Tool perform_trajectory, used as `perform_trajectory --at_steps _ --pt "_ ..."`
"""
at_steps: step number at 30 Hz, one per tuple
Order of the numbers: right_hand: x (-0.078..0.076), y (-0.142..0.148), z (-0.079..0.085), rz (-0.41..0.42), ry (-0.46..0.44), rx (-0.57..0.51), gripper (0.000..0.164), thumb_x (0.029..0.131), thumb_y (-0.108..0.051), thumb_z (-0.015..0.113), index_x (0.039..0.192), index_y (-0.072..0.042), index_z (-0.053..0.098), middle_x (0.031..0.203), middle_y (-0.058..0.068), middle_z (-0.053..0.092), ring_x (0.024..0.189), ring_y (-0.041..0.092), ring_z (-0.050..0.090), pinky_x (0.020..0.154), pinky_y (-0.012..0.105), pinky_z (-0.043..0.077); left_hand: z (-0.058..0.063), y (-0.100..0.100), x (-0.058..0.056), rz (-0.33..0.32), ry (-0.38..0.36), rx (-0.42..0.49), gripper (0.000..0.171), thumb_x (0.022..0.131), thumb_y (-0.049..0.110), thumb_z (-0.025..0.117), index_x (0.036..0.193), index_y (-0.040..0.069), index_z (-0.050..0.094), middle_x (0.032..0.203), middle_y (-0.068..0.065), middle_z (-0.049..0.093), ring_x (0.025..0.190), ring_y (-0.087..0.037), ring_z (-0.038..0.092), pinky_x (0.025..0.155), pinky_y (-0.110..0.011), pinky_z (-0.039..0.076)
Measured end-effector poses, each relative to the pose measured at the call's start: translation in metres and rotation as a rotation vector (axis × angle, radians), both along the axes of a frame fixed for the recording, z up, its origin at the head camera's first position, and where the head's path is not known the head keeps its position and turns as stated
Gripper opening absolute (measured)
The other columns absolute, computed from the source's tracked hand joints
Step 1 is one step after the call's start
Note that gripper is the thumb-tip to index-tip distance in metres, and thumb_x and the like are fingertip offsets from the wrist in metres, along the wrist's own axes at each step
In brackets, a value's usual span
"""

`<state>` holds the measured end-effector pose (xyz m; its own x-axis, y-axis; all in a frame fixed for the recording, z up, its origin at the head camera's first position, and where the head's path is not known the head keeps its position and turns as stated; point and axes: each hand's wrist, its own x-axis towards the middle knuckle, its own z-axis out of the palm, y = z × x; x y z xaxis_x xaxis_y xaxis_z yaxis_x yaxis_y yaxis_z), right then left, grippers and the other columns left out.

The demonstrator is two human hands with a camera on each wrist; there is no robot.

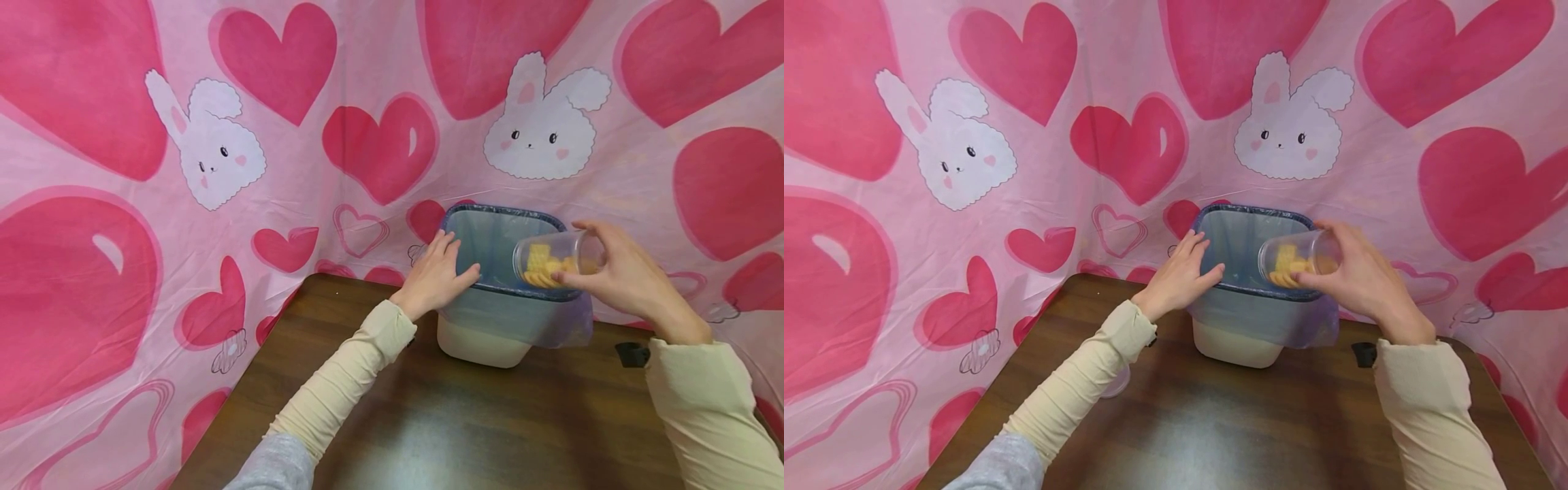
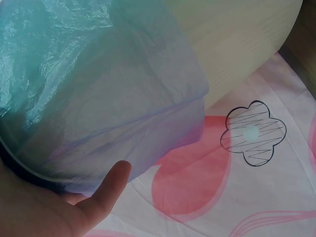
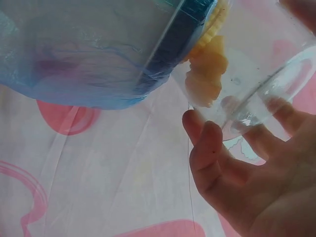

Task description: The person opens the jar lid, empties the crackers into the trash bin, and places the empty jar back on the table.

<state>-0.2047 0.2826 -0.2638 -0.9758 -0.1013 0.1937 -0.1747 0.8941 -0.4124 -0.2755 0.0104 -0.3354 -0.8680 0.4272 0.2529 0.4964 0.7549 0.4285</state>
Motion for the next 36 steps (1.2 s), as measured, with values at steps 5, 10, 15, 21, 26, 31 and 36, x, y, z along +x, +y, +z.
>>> perform_trajectory --at_steps 5,10,15,21,26,31,36 --pt "0.0031 -0.0003 -0.0005 0.044 0.037 -0.005 0.088 0.078 -0.043 0.077 0.147 -0.011 0.032 0.137 0.024 0.039 0.107 0.042 0.043 0.08 0.067 0.044 0.0001 -0.0002 -0.0001 -0.001 0.002 -0.001 0.075 0.094 0.058 0.039 0.148 0.006 0.036 0.16 -0.007 0.024 0.152 -0.021 0.007 0.118 -0.045 0.027" --pt "0.0049 0.0001 -0.0018 0.103 0.087 -0.018 0.084 0.074 -0.032 0.082 0.144 -0.012 0.037 0.137 0.023 0.039 0.11 0.042 0.041 0.082 0.07 0.041 -0.0002 -0.0002 -0.0006 -0.003 0.008 -0.004 0.075 0.094 0.058 0.039 0.148 0.006 0.037 0.159 -0.007 0.025 0.152 -0.021 0.008 0.118 -0.044 0.026" --pt "0.0049 0.0002 -0.0037 0.171 0.165 -0.015 0.08 0.07 -0.019 0.085 0.138 -0.012 0.045 0.135 0.023 0.042 0.115 0.045 0.04 0.086 0.071 0.036 -0.0017 0.0004 -0.0014 -0.004 0.006 0.006 0.073 0.094 0.056 0.041 0.148 0.006 0.037 0.159 -0.007 0.025 0.152 -0.021 0.008 0.118 -0.045 0.026" --pt "0.0052 0.0002 -0.0037 0.199 0.194 0.001 0.08 0.068 -0.016 0.086 0.137 -0.012 0.047 0.135 0.023 0.042 0.118 0.047 0.038 0.086 0.071 0.035 -0.001 -0.0003 -0.0013 -0.006 0.001 0.006 0.073 0.095 0.056 0.04 0.147 0.006 0.037 0.159 -0.007 0.025 0.152 -0.021 0.008 0.118 -0.044 0.026" --pt "0.0068 0.0004 -0.0023 0.181 0.183 -0.008 0.079 0.069 -0.016 0.086 0.137 -0.012 0.045 0.136 0.022 0.04 0.116 0.045 0.038 0.083 0.071 0.037 -0.0005 -0.0007 -0.0011 -0.014 0.018 0.016 0.073 0.094 0.055 0.041 0.146 0.003 0.039 0.158 -0.01 0.027 0.151 -0.023 0.011 0.118 -0.043 0.026" --pt "0.0077 0.0026 -0.002 0.165 0.157 -0.04 0.08 0.07 -0.019 0.085 0.138 -0.013 0.043 0.138 0.023 0.037 0.117 0.046 0.037 0.083 0.073 0.037 -0.0005 -0.0008 -0.0011 -0.012 0.013 0.011 0.073 0.094 0.055 0.041 0.146 0.004 0.039 0.158 -0.009 0.027 0.151 -0.023 0.011 0.119 -0.042 0.025" --pt "0.0088 0.0043 -0.0023 0.149 0.144 -0.05 0.081 0.071 -0.021 0.085 0.14 -0.013 0.042 0.139 0.023 0.036 0.115 0.045 0.038 0.082 0.072 0.039 -0.0006 -0.0004 -0.0019 -0.014 0.009 0.002 0.073 0.094 0.055 0.04 0.146 0.004 0.038 0.158 -0.009 0.026 0.151 -0.023 0.011 0.119 -0.043 0.024"
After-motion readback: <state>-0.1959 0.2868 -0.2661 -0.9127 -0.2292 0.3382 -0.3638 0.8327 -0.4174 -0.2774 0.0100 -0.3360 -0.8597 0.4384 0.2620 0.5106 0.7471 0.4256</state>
